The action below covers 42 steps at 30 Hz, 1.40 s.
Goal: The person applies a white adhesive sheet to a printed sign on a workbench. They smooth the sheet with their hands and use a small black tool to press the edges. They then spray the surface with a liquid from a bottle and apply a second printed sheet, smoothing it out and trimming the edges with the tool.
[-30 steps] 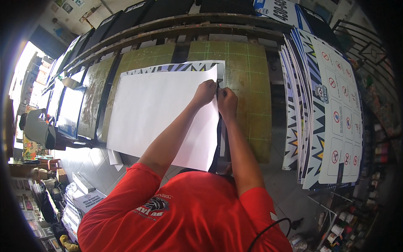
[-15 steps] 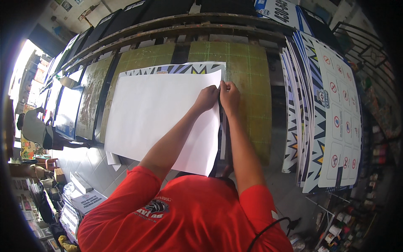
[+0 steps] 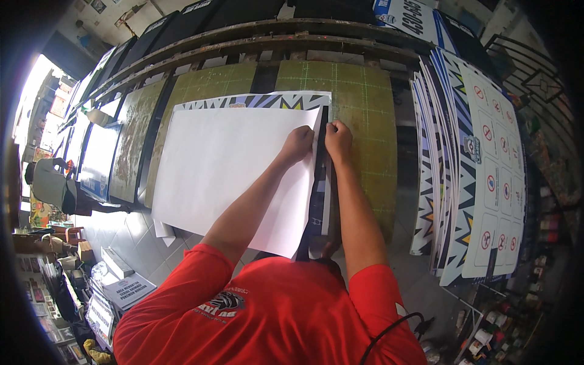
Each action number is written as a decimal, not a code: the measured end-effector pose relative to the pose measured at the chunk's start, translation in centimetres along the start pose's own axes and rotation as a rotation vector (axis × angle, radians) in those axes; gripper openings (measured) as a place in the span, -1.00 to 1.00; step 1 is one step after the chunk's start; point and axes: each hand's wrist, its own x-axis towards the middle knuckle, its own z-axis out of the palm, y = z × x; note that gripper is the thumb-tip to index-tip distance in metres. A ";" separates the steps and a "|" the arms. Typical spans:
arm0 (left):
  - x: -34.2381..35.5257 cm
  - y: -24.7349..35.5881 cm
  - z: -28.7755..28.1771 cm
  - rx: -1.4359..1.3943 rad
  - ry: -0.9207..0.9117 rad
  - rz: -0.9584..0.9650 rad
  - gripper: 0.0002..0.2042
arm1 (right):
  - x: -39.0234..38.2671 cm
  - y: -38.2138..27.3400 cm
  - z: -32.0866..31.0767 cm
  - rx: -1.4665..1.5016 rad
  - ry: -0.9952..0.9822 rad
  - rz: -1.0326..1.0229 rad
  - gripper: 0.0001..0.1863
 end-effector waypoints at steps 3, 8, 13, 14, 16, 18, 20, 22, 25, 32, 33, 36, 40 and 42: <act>-0.2 0.4 -0.3 0.000 0.020 -0.023 -0.76 | 0.0 0.4 0.2 -0.041 0.032 -0.019 -0.68; 0.3 -0.8 -0.3 0.130 0.117 0.083 -0.76 | -0.3 -1.0 -0.2 -0.090 -0.014 0.018 -0.68; 0.6 -1.5 0.5 0.197 0.148 0.094 -0.77 | -1.7 -2.7 -1.2 -0.155 -0.081 0.029 -0.67; 0.6 -1.6 0.6 0.206 0.164 0.099 -0.77 | -2.6 -2.8 -1.7 -0.181 -0.109 0.021 -0.67; 0.7 -1.6 0.9 0.221 0.196 0.113 -0.77 | -4.6 -2.9 -2.9 -0.192 -0.165 -0.002 -0.67; 0.7 -1.4 1.1 0.227 0.205 0.111 -0.78 | -6.5 -2.4 -4.2 -0.159 -0.220 -0.031 -0.65; 0.5 -1.0 1.3 0.232 0.199 0.097 -0.77 | -7.5 -1.6 -4.4 -0.208 -0.175 -0.129 -0.62; 0.5 -0.8 1.3 0.238 0.182 0.075 -0.76 | -7.9 -1.1 -4.3 -0.247 -0.134 -0.187 -0.60; 0.5 -0.6 1.6 0.265 0.177 0.080 -0.76 | -8.0 -2.0 -4.4 -0.269 -0.142 -0.161 -0.60; 0.1 -0.2 1.9 0.406 0.176 0.143 -0.77 | -8.5 -2.5 -4.8 -0.361 -0.218 -0.218 -0.63; -0.3 0.1 1.8 0.479 0.159 0.119 -0.78 | -8.7 -2.5 -4.8 -0.371 -0.212 -0.237 -0.64; -0.5 0.2 1.5 0.570 0.112 0.102 -0.77 | -9.0 -2.0 -4.6 -0.378 -0.158 -0.289 -0.67; -0.8 1.2 1.5 0.523 0.121 0.029 -0.74 | -9.1 -0.9 -4.3 -0.365 -0.120 -0.362 -0.70; -1.1 2.1 2.0 0.496 0.126 -0.010 -0.70 | -9.0 -1.1 -4.1 -0.391 -0.128 -0.341 -0.71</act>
